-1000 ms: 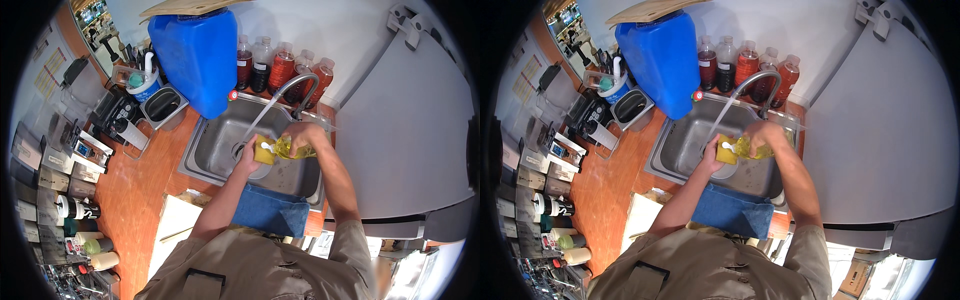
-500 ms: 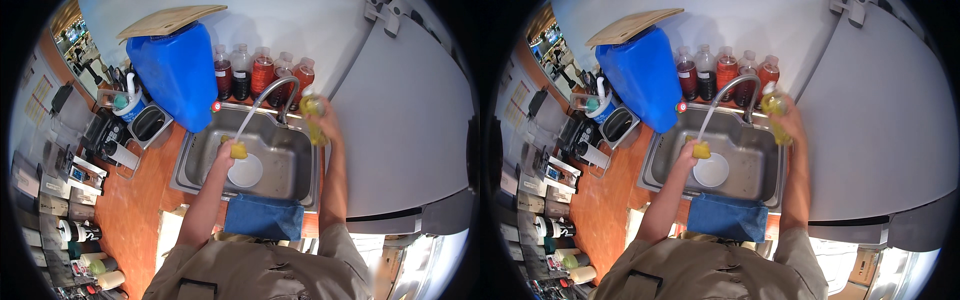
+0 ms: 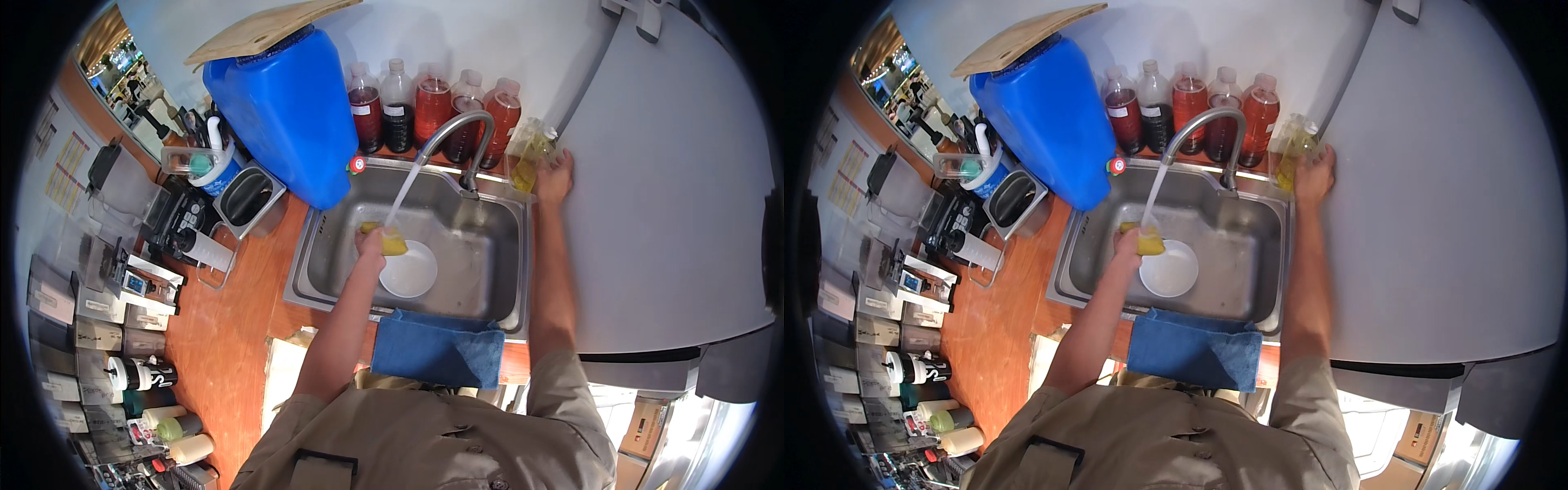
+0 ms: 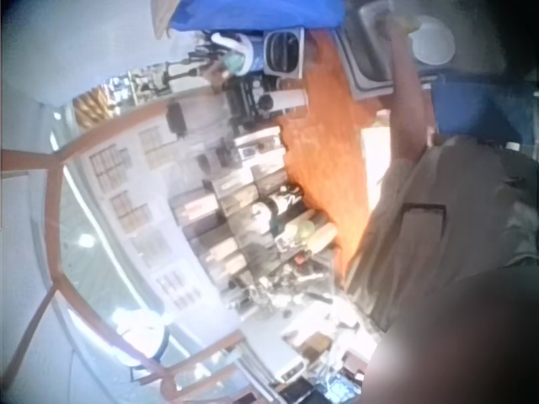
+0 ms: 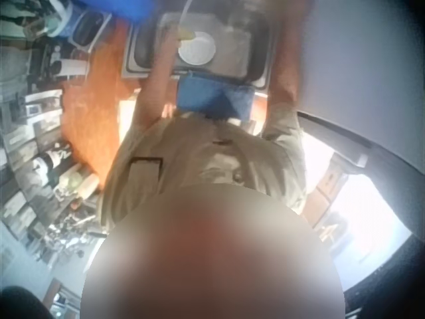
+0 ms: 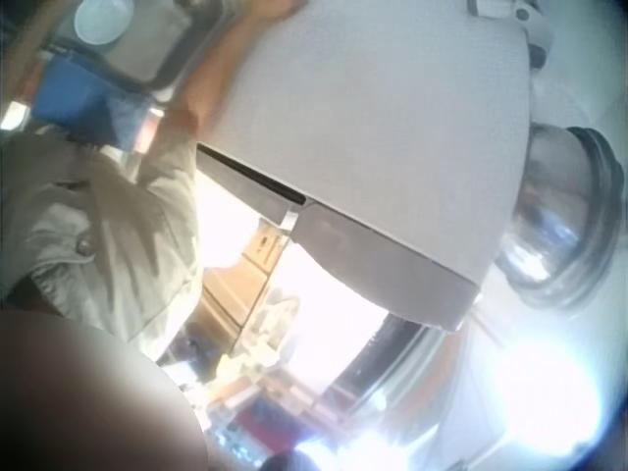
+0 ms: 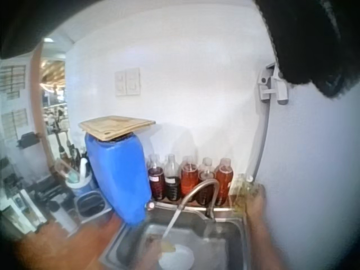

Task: The person organizes paper receipts and a notepad on a counter, then washes a white bowl in a sink using a sponge and running water. They place the clean bowl on top of a refrigerator and later adjust a potted plant and a promotional sign on the counter.

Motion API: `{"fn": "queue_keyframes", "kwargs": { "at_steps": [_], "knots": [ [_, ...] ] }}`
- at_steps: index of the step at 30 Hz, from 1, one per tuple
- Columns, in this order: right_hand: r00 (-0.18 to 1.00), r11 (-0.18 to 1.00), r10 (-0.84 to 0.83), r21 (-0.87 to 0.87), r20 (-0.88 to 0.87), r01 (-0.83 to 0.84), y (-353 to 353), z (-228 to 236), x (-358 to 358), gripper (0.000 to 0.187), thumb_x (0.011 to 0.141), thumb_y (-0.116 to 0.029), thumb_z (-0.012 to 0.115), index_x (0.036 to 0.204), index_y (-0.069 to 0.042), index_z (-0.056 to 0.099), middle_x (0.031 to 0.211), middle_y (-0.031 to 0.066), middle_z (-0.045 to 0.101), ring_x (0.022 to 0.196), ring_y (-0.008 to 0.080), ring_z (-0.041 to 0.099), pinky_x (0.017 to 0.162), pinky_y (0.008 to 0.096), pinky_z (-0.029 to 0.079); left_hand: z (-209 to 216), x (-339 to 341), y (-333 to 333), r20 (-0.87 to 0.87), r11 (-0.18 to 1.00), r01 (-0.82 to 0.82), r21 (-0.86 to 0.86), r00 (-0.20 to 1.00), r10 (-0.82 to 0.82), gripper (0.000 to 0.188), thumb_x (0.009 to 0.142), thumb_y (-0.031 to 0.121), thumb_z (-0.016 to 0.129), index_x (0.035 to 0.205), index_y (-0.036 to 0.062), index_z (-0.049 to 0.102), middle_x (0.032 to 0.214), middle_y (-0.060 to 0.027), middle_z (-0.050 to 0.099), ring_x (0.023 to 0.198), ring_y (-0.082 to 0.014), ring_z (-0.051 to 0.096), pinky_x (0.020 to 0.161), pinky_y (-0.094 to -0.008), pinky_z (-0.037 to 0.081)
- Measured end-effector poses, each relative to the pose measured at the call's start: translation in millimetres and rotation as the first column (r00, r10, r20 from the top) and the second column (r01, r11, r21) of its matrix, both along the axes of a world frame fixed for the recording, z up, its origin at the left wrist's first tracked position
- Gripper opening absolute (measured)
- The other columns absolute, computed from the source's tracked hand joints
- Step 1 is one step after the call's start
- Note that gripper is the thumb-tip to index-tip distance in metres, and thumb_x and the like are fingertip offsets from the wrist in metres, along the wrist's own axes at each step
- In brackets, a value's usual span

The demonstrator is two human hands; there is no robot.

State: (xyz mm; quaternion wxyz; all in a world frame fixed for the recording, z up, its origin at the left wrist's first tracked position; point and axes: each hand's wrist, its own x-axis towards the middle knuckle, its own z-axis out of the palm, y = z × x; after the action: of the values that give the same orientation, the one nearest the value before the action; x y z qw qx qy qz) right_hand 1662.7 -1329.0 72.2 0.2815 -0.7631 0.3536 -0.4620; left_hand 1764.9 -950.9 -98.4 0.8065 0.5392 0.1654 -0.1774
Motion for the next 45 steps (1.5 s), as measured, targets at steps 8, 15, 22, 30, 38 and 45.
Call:
{"fn": "queue_keyframes", "kwargs": {
  "at_steps": [8,15,22,30,38,45],
  "knots": [
    [0.439,0.454,0.832,-0.037,-0.34,-0.89,238,-87,-25,0.059,0.074,-0.002,0.07,0.131,-0.009,0.06,0.133,0.0214,0.058,0.13,0.0403,0.049,0.108,0.0439,0.042,31,-21,-14,-0.23,0.869,0.181,-0.461,0.921,-0.314,0.048,0.102,0.037,0.053,0.13,-0.0015,0.051,0.109,-0.0171,0.067,0.102,-0.0307,0.069,0.102,-0.0456,0.05],
    [0.595,0.535,0.8,0.546,-0.081,-0.645,287,-126,48,0.035,0.083,-0.013,0.07,0.116,-0.003,0.065,0.098,0.0258,0.07,0.096,0.0452,0.067,0.085,0.0478,0.053,-9,1,56,-0.329,-0.292,0.151,0.944,0.445,-0.833,0.033,0.095,0.029,0.057,0.106,0.0012,0.07,0.105,-0.0146,0.072,0.103,-0.0297,0.067,0.09,-0.0398,0.052],
    [0.667,0.415,0.744,0.758,0.037,-0.504,276,-155,75,0.038,0.087,-0.035,0.073,0.111,-0.006,0.07,0.101,0.0145,0.073,0.094,0.0262,0.071,0.084,0.041,0.055,-21,-79,31,-0.442,-0.444,-0.151,0.883,0.053,-0.896,0.036,0.075,0.022,0.071,0.108,0.0115,0.076,0.116,-0.0094,0.072,0.121,-0.033,0.061,0.113,-0.0651,0.021],
    [0.736,0.618,0.677,0.542,0.001,-0.569,242,-122,24,0.034,0.09,0.0,0.059,0.123,-0.009,0.058,0.114,0.0158,0.067,0.097,0.0321,0.07,0.083,0.0432,0.056,14,-31,21,-0.095,-0.092,0.104,0.99,0.018,-0.995,0.028,0.082,0.019,0.069,0.104,0.004,0.074,0.107,-0.015,0.072,0.111,-0.0323,0.065,0.104,-0.0509,0.041],
    [0.616,0.609,0.786,0.118,0.042,-0.785,268,-121,11,0.025,0.097,-0.021,0.056,0.114,-0.003,0.059,0.12,0.0198,0.063,0.116,0.0325,0.06,0.098,0.0403,0.045,40,-11,21,0.183,0.694,0.63,0.348,0.681,-0.709,0.02,0.087,0.003,0.062,0.105,-0.0008,0.069,0.097,-0.006,0.067,0.089,-0.0161,0.061,0.081,-0.032,0.048],
    [0.599,0.605,0.789,0.348,-0.137,-0.716,232,-135,31,0.027,0.096,-0.024,0.054,0.114,-0.006,0.063,0.097,0.0201,0.069,0.078,0.0285,0.065,0.075,0.0388,0.052,74,8,19,0.28,0.466,0.557,0.687,0.389,-0.878,0.023,0.088,0.021,0.072,0.096,-0.0009,0.075,0.084,-0.0014,0.07,0.081,-0.0118,0.06,0.077,-0.0311,0.049]
  ]
}}
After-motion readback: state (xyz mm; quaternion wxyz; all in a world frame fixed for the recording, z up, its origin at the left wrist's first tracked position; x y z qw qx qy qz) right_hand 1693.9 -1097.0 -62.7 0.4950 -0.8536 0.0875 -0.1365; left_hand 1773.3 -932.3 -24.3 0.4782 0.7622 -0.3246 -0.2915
